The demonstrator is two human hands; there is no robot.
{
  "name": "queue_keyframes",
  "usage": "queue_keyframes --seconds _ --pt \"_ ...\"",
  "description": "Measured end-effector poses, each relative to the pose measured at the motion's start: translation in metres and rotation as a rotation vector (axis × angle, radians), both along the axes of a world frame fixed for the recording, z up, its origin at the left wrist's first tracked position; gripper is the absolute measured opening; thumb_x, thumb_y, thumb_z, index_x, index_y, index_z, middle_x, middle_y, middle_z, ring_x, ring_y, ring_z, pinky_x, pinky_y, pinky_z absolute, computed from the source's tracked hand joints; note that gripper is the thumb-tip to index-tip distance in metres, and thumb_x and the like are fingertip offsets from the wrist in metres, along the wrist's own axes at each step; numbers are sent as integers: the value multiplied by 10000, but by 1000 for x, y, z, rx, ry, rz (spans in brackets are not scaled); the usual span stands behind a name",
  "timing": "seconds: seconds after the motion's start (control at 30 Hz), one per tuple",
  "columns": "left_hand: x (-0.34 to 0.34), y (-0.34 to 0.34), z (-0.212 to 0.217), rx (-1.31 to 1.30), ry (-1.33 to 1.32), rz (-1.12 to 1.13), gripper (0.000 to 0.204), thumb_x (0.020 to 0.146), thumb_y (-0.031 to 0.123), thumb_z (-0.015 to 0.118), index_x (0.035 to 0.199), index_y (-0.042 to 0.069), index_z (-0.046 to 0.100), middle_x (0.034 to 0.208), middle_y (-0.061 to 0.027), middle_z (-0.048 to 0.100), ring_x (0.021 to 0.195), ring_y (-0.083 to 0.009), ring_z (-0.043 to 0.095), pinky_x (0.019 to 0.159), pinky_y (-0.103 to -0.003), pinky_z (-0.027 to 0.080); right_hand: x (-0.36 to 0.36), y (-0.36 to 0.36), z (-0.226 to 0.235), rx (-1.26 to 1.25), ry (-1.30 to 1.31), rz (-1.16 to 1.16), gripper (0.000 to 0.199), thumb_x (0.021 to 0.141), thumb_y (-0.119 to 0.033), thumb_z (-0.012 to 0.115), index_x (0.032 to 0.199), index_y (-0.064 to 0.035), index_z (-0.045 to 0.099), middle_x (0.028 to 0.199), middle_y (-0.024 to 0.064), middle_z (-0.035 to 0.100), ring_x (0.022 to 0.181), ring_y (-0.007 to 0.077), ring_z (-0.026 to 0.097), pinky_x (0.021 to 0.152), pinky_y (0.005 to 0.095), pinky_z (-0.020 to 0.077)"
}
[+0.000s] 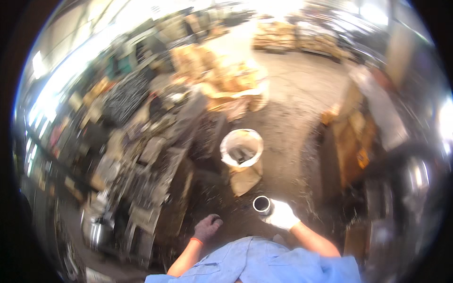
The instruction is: The person repeatedly loads cylindrical metal tubes into a lathe chuck, secures them, and removes them after machining. The person then places the finished tubes into a wire basket. The cycle repeats throughout the clip.
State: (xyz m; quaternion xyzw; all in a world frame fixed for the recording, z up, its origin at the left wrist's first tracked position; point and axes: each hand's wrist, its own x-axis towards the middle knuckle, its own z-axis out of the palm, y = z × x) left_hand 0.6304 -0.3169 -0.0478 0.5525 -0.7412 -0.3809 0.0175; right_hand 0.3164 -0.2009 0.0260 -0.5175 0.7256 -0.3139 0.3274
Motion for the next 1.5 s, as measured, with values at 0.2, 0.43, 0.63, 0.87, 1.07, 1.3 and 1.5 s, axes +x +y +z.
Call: queue_keyframes --seconds 0.2,0.43,0.63,0.87,1.07,1.3,1.5 --pt "161 42 -54 -40 216 873 411 968 410 666 1275 139 712 1135 -122 770 1053 -261 735 960 -401 550 114 -142 18 -132 168 627 350 813 -351 831 1048 -114 727 1012 119 767 909 277 740 845 395 588" --pt "274 193 -100 -907 904 2232 585 1055 449 601 1424 -2 548 1217 -192 712 1029 -284 693 930 -462 555 246 -285 34 -221 12 948 418 796 -365 844 1090 -98 715 1023 149 759 955 332 740 864 416 587" --pt "281 221 -62 -975 -175 2372 519 1134 357 466 1482 -25 512 1430 -271 598 1240 -364 607 1075 -459 474 305 -368 34 -137 -15 1101 510 775 -346 857 1204 -115 705 1103 161 762 1055 326 739 923 406 578" --pt "301 238 -39 -996 713 2417 316 1068 394 520 962 99 565 764 -37 543 648 -189 538 595 -413 458 297 -458 71 -51 231 1530 557 803 -448 773 1236 -101 727 1150 178 757 1096 367 722 979 456 567" --pt "272 151 -26 -888 489 2221 244 1031 301 615 1080 63 619 926 -78 657 764 -232 614 684 -375 520 324 -526 153 -84 -87 1264 294 833 -242 755 1064 -63 787 1048 120 790 953 270 763 872 377 597" --pt "331 -13 110 -1008 -154 1490 533 1025 238 639 1465 -38 521 1441 -201 592 1363 -322 536 1185 -418 381 482 -562 176 -483 91 1672 331 911 -286 674 1118 -53 789 1069 144 788 987 276 754 923 388 575" --pt "427 -72 172 -810 -397 1222 865 909 401 777 1579 12 393 1579 -234 459 1476 -416 418 1243 -476 322 569 -580 142 -453 345 1869 362 882 -270 665 1133 -42 792 1042 181 786 936 291 760 858 404 581"
